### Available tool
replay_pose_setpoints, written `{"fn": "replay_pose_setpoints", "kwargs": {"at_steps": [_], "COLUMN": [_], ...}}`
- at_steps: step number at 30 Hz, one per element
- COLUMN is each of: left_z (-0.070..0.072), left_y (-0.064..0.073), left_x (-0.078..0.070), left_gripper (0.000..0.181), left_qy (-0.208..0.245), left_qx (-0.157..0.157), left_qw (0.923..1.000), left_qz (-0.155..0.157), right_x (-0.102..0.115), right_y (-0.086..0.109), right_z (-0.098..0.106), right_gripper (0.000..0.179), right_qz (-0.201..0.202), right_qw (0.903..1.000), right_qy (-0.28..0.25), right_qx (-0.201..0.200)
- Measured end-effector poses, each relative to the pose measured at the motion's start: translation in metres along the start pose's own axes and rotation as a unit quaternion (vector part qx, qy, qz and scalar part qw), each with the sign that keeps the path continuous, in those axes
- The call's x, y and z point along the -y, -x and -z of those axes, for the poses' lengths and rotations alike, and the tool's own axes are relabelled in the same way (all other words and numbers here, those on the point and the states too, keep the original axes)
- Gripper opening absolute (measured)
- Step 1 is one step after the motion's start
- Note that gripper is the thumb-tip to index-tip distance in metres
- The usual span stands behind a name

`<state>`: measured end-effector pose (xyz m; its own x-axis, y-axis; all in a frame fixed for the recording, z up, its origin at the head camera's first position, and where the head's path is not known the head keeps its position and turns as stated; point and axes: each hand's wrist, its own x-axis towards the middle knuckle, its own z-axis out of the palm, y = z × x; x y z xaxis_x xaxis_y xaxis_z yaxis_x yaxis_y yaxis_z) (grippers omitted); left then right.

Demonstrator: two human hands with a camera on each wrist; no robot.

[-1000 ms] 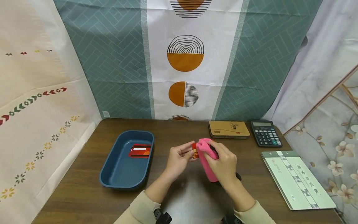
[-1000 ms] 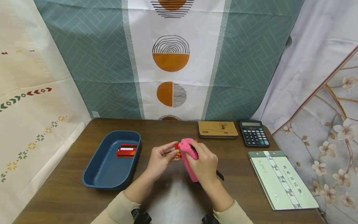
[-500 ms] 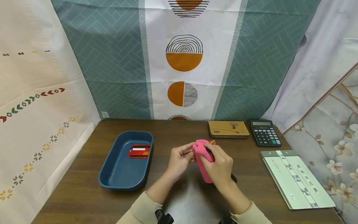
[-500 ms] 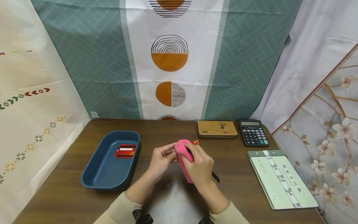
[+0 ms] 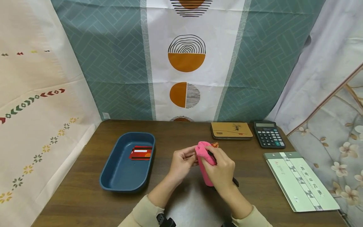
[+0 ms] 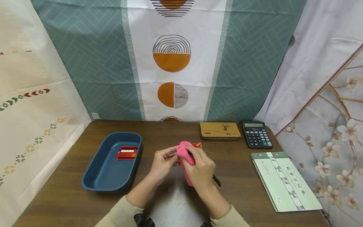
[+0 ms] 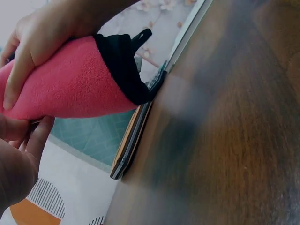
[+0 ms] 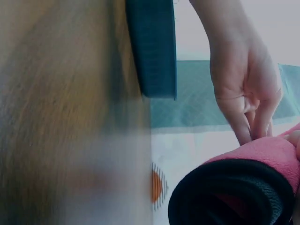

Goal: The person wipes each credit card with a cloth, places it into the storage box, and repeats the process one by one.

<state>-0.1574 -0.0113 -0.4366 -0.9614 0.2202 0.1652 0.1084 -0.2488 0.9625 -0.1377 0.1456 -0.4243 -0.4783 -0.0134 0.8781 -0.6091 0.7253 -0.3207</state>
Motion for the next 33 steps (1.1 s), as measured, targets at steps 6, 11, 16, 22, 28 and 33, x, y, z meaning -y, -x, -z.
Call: {"fn": "replay_pose_setpoints", "kwargs": {"at_steps": [6,11,16,22,28,33], "left_z": [0.007,0.014,0.017,0.021,0.028,0.03], "left_y": [0.002,0.003,0.004,0.004,0.005,0.006], "left_x": [-0.002,-0.003,-0.005,-0.002,-0.003,-0.004], "left_gripper": [0.03,0.031,0.031,0.033,0.034,0.035], "left_qy": [-0.006,-0.021,-0.037,-0.037,-0.035,-0.035], "left_qx": [0.002,-0.003,-0.012,-0.037,-0.051,-0.052], "left_qw": [1.0,0.9998,0.9991,0.9979,0.9973,0.9972], "left_qz": [0.0,0.006,0.015,0.039,0.039,0.042], "right_x": [-0.004,-0.015,-0.032,-0.047,-0.05,-0.05], "right_y": [-0.001,-0.002,-0.002,-0.001,-0.003,-0.004], "right_z": [0.003,0.009,0.015,0.023,0.025,0.026], "right_gripper": [0.041,0.046,0.043,0.042,0.05,0.058], "right_qz": [-0.009,-0.016,-0.025,-0.015,0.0,0.013], "right_qw": [1.0,0.9996,0.9985,0.9984,0.9996,0.9997], "right_qy": [0.0,0.024,0.049,0.052,0.028,0.02], "right_qx": [0.002,0.0,0.009,0.018,0.004,0.011]}}
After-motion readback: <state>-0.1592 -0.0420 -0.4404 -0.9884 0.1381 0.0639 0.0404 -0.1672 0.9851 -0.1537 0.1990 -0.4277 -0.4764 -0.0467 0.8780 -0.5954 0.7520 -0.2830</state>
